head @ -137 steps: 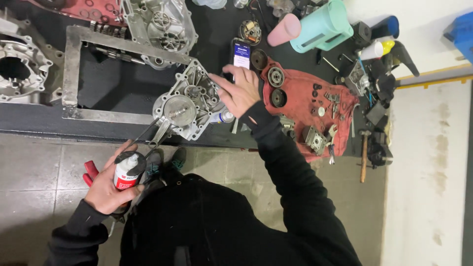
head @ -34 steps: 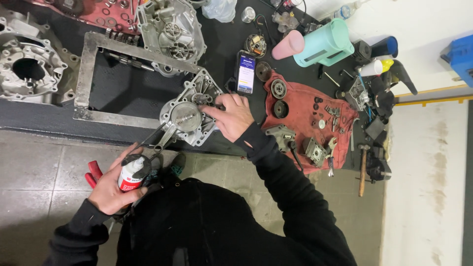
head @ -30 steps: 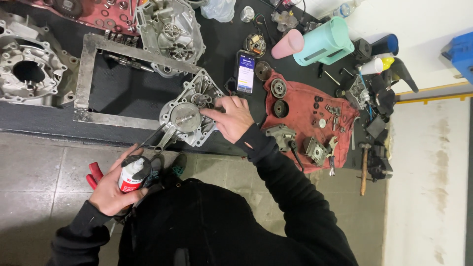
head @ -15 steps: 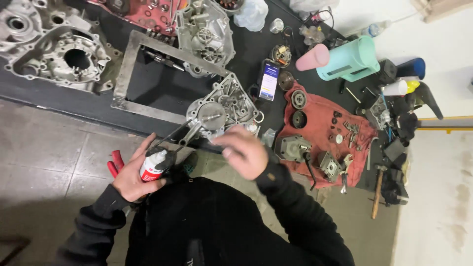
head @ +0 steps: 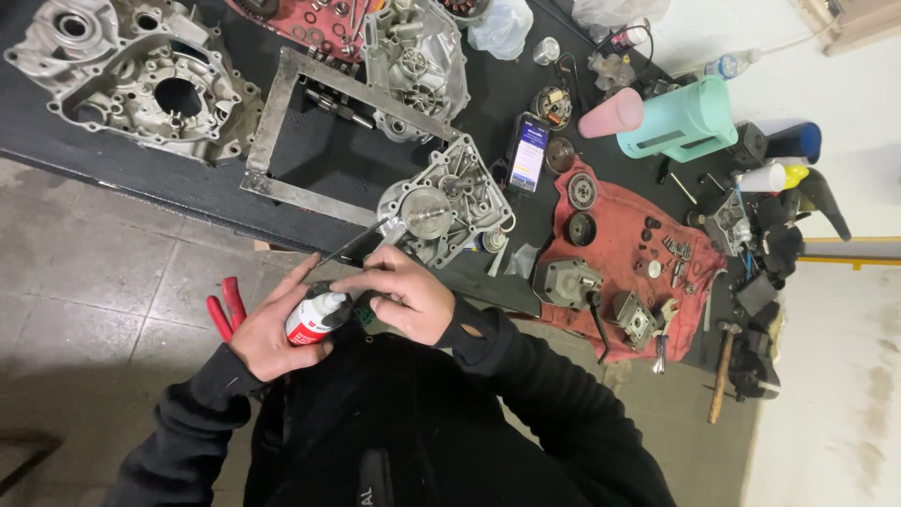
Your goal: The person holds a tube of sealant and points to various components of a disassembled engine on a workbench. They then pick up a small metal part, apply sealant to it, and place it back on the workbench among other engine parts.
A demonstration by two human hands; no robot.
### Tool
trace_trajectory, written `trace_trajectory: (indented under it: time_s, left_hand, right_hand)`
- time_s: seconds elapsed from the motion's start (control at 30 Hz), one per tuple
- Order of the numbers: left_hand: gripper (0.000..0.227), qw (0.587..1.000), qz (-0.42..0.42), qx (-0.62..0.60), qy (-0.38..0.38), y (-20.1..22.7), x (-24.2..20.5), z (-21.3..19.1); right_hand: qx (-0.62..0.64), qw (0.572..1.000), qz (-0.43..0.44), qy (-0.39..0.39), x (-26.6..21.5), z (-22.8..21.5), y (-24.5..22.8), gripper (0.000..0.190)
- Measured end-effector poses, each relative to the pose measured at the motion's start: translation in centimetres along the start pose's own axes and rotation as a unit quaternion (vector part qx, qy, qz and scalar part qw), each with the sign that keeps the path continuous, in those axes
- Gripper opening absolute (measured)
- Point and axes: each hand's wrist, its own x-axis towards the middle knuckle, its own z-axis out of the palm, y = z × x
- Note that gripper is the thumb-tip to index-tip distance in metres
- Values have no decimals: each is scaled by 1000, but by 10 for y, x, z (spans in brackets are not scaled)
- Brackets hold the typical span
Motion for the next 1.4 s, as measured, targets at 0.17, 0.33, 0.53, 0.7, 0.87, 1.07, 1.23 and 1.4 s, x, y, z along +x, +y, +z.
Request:
trace_trajectory:
  time_s: [0.17,0.33,0.53,0.7,0.87,1.07,1.23,1.4]
  left_hand:
    - [73,1000,-15,7,-6,-8,-1,-1]
    - [73,1000,-18,-8,-18,-13,-1,-5]
    - [78,999,3,-38,-12,-22,-12,-11]
    - [83,992,-99,-74,-39,-46,-38,0]
    - [84,978,-149,-138,-50,-48,-64,16]
    - [83,972,-111,-206,-23,-90,-111,73]
    - [50,881,-255,-399,-10,-204,-184,143]
    - [49,871,-276,-407,22,-269,-237,173]
  right_hand:
    - [78,997,-1,-12,-8,4,12,42]
    - [422,905,10,-44,-28,-5,43,23]
    - [382,910,-113,112,-60,-125,31,23]
    - [-195,970,-89,115,-27,-204,24,31]
    - [-295,939,-173,-24,37,-220,45,47]
    - [-431,855,-252,-142,89,-224,80,52]
    - [-465,818,-290,-174,102,-223,92,46]
    - [-478,796,-340,-151,109,-218,111,43]
